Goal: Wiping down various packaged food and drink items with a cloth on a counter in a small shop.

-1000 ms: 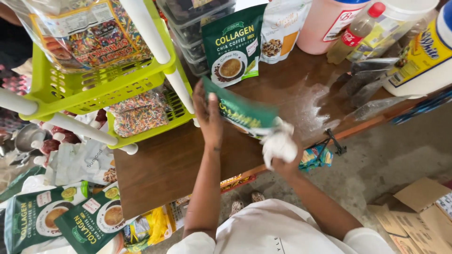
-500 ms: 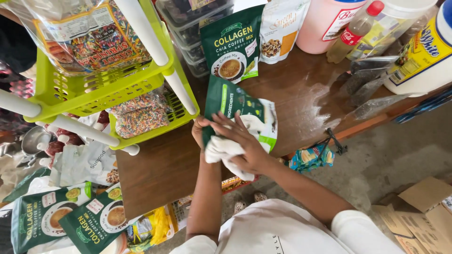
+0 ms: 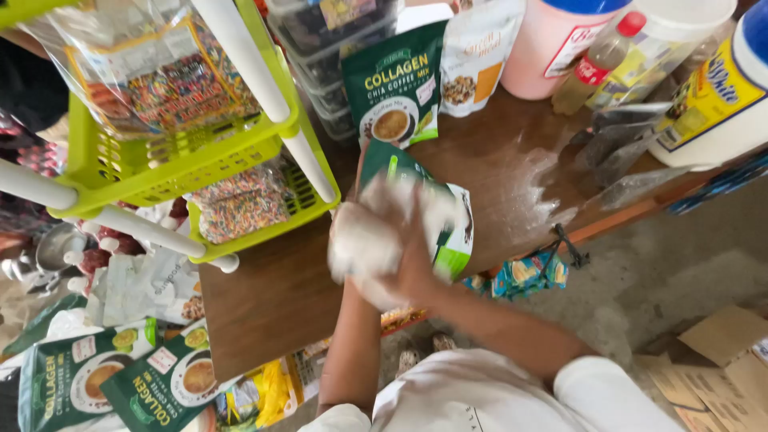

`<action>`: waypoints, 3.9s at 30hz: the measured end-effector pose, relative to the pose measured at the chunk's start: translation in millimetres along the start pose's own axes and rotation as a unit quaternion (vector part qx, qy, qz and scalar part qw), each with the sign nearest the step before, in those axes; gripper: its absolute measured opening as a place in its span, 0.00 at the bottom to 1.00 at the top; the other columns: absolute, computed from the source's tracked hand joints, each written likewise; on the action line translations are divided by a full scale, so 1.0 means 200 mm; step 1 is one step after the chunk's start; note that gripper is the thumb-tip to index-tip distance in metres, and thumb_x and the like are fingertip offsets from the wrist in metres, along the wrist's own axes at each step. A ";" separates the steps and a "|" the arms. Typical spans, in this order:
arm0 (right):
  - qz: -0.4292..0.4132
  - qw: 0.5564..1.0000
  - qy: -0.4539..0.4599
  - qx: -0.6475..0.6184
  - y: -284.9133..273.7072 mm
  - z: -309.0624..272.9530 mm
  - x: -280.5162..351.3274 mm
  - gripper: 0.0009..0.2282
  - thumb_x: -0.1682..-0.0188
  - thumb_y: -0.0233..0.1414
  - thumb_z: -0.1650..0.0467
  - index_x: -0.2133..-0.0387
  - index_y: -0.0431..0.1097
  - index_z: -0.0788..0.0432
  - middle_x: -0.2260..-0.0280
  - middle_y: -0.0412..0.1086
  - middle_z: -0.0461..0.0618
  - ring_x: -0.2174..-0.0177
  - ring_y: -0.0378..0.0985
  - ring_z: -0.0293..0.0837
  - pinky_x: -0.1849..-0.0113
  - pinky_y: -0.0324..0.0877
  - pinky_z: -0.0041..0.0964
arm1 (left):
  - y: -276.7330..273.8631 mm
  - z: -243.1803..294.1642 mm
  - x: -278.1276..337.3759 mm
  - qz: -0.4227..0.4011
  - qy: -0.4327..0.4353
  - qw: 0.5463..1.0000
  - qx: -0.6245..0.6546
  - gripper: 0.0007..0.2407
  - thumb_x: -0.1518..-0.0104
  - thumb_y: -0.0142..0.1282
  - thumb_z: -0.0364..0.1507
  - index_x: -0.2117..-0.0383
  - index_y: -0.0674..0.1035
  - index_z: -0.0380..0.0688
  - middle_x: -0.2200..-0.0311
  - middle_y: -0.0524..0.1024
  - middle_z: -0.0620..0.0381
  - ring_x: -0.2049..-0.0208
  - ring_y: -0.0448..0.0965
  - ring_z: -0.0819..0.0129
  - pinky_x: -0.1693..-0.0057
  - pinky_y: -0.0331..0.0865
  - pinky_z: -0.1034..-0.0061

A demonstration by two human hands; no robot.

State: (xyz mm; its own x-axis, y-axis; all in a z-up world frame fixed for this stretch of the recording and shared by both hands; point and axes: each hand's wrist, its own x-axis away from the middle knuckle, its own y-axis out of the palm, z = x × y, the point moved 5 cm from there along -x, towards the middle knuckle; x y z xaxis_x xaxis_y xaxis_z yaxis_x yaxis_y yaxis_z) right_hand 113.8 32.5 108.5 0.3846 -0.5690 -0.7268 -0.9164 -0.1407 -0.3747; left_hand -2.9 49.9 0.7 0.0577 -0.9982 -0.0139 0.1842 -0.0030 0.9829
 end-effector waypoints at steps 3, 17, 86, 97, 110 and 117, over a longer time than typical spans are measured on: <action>-0.044 0.996 -0.045 0.056 0.04 -0.19 0.07 0.25 0.58 0.56 0.56 0.44 0.69 0.39 0.30 0.52 0.54 0.29 0.47 0.56 0.32 0.24 0.63 | 0.05 -0.01 0.00 0.020 -0.074 0.992 0.095 0.23 0.52 0.53 0.27 0.47 0.76 0.30 0.56 0.81 0.43 0.57 0.84 0.56 0.45 0.76 0.66; 0.079 0.994 0.073 0.005 -0.15 0.18 0.02 0.20 0.47 0.52 0.61 0.45 0.72 0.58 0.38 0.67 0.54 0.36 0.67 0.52 0.34 0.56 0.56 | 0.04 0.03 0.11 -0.041 0.075 0.996 0.032 0.29 0.53 0.46 0.22 0.39 0.66 0.21 0.35 0.69 0.40 0.38 0.73 0.50 0.28 0.63 0.59; -0.153 0.939 0.066 0.301 -0.34 0.55 0.58 0.26 0.70 0.65 0.61 0.52 0.74 0.38 0.41 0.67 0.46 0.38 0.60 0.51 0.39 0.33 0.69 | -0.02 -0.26 0.50 -0.009 0.194 0.563 -0.803 0.06 0.52 0.60 0.20 0.69 0.82 0.35 0.75 0.80 0.40 0.74 0.82 0.48 0.68 0.75 0.66; -0.010 0.970 0.239 0.041 -0.49 1.02 0.78 0.20 0.59 0.61 0.69 0.51 0.70 0.58 0.52 0.75 0.54 0.50 0.77 0.46 0.45 0.68 0.41 | -0.02 -0.25 0.47 0.071 0.067 0.604 -0.791 0.08 0.41 0.59 0.28 0.74 0.79 0.35 0.84 0.76 0.45 0.84 0.79 0.55 0.73 0.70 0.67; -0.112 0.941 0.125 0.295 -0.34 0.94 0.27 0.24 0.75 0.65 0.62 0.61 0.79 0.56 0.64 0.77 0.58 0.62 0.78 0.58 0.54 0.66 0.54 | -0.09 -0.25 0.52 0.080 0.052 0.602 -0.792 0.13 0.42 0.60 0.29 0.80 0.75 0.33 0.85 0.73 0.41 0.87 0.74 0.56 0.75 0.65 0.66; 0.058 0.943 0.289 0.155 -0.51 1.62 0.49 0.10 0.55 0.62 0.70 0.68 0.75 0.68 0.75 0.75 0.59 0.75 0.78 0.48 0.69 0.72 0.43 | 0.24 -0.15 0.62 0.069 0.187 0.412 -0.889 0.22 0.58 0.66 0.41 0.59 0.78 0.42 0.61 0.78 0.44 0.60 0.76 0.52 0.52 0.66 0.56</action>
State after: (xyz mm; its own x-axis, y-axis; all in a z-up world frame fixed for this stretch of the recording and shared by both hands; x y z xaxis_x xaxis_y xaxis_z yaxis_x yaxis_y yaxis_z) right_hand 281.1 253.5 -110.2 0.0766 -0.9250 -0.3723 -0.8374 0.1430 -0.5275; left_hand 42.9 -71.8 40.1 0.2741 -0.9018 -0.3340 0.5628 0.4320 -0.7047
